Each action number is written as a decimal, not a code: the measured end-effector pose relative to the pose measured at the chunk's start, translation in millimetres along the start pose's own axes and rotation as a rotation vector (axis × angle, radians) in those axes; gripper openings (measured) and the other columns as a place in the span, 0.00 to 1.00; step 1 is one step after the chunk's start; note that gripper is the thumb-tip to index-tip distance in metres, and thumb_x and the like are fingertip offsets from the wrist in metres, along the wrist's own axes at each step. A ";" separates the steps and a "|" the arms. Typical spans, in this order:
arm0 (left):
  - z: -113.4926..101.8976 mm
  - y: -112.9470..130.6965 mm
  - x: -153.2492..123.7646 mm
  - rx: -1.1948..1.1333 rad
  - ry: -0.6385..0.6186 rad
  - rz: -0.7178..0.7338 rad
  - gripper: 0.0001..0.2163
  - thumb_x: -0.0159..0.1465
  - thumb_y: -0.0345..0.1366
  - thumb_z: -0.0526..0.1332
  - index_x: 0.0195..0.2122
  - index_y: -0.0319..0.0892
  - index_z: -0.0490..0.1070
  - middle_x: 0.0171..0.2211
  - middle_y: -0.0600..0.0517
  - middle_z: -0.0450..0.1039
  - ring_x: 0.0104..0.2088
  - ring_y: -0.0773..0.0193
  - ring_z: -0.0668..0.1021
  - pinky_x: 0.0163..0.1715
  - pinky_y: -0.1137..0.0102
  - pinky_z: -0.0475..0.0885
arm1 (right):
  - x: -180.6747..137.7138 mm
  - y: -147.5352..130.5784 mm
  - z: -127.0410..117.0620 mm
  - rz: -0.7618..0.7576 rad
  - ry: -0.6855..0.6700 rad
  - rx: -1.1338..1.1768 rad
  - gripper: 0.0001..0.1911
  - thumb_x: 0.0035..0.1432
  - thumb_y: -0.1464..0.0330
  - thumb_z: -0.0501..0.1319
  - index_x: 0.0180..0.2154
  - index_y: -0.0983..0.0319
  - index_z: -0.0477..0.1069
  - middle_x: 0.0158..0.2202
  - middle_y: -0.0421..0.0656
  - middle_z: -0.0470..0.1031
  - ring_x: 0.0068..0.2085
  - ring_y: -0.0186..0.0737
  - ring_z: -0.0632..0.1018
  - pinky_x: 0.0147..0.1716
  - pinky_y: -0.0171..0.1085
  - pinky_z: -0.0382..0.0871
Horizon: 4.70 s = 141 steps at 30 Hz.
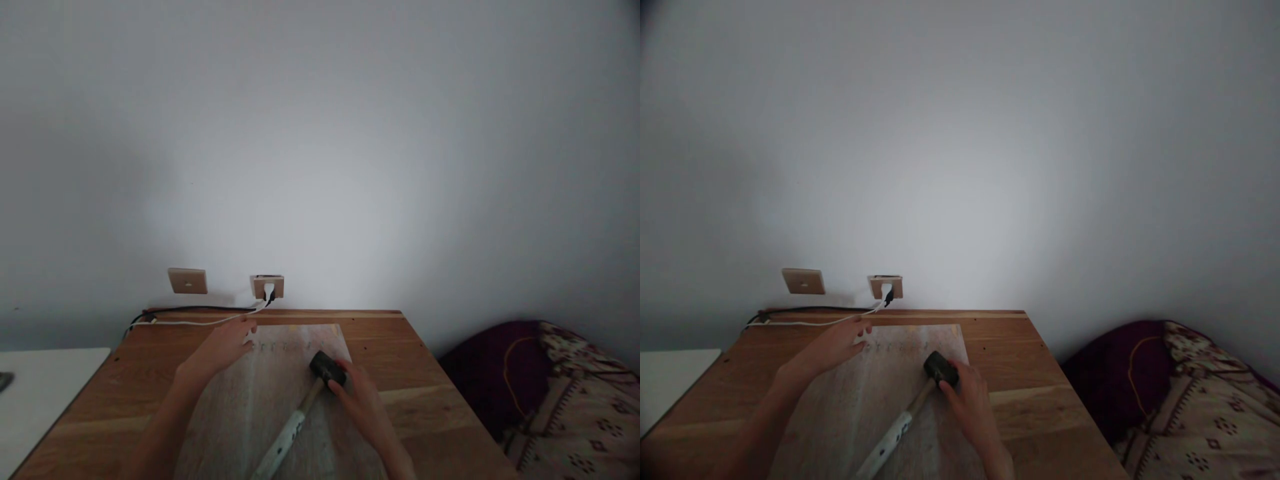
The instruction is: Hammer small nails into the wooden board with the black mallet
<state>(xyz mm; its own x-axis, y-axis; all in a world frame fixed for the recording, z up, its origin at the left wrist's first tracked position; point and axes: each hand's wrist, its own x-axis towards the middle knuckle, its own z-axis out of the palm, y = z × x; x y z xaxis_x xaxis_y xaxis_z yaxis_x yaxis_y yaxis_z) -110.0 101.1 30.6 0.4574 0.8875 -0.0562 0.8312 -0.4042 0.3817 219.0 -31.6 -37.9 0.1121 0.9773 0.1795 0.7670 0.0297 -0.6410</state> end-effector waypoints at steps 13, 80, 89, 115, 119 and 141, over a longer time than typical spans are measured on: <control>7.3 -12.7 -3.3 0.018 -0.002 0.054 0.17 0.54 0.22 0.55 0.42 0.42 0.73 0.51 0.44 0.74 0.53 0.53 0.77 0.55 0.62 0.72 | 91.7 -48.7 -32.9 0.024 -0.123 -0.129 0.27 0.69 0.59 0.55 0.65 0.61 0.66 0.50 0.51 0.81 0.46 0.48 0.82 0.51 0.44 0.71; 40.0 -30.1 9.5 -0.255 0.046 0.144 0.12 0.61 0.26 0.55 0.39 0.45 0.76 0.39 0.49 0.80 0.41 0.57 0.79 0.46 0.67 0.68 | 105.2 -94.0 37.5 -0.003 -0.412 -0.392 0.12 0.67 0.73 0.58 0.48 0.64 0.78 0.46 0.52 0.83 0.50 0.47 0.81 0.47 0.37 0.67; 38.7 -26.1 9.7 -0.278 0.023 0.183 0.12 0.62 0.27 0.54 0.38 0.44 0.78 0.40 0.49 0.81 0.43 0.57 0.79 0.45 0.68 0.67 | 104.3 -103.7 37.4 -0.044 -0.411 -0.382 0.13 0.68 0.75 0.55 0.43 0.63 0.79 0.44 0.50 0.82 0.48 0.46 0.80 0.45 0.36 0.67; 40.2 2.0 13.0 -0.177 0.008 0.130 0.08 0.63 0.27 0.53 0.32 0.43 0.71 0.39 0.47 0.75 0.41 0.56 0.77 0.45 0.66 0.69 | 93.5 -131.7 60.6 -0.095 -0.407 -0.321 0.10 0.69 0.74 0.57 0.47 0.64 0.77 0.47 0.51 0.81 0.49 0.48 0.80 0.47 0.37 0.68; 42.0 8.3 13.0 -0.216 0.018 0.153 0.10 0.62 0.26 0.52 0.34 0.43 0.71 0.39 0.47 0.76 0.42 0.56 0.78 0.46 0.66 0.70 | 93.3 -130.8 64.6 -0.091 -0.407 -0.330 0.11 0.69 0.74 0.57 0.47 0.65 0.77 0.47 0.52 0.81 0.49 0.48 0.80 0.47 0.38 0.69; 58.4 0.1 19.6 -0.287 0.056 0.082 0.06 0.64 0.30 0.57 0.32 0.42 0.72 0.37 0.48 0.76 0.39 0.56 0.77 0.43 0.66 0.68 | 97.0 -122.4 60.8 -0.152 -0.391 -0.237 0.11 0.69 0.75 0.58 0.44 0.64 0.80 0.44 0.50 0.82 0.47 0.48 0.81 0.46 0.37 0.69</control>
<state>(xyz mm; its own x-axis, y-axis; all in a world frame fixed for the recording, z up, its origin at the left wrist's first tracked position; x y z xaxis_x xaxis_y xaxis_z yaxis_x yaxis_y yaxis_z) -82.5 105.5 -24.3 0.4943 0.8687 0.0331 0.6657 -0.4027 0.6282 97.6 72.3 12.6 -0.2234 0.9725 -0.0657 0.8842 0.1738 -0.4336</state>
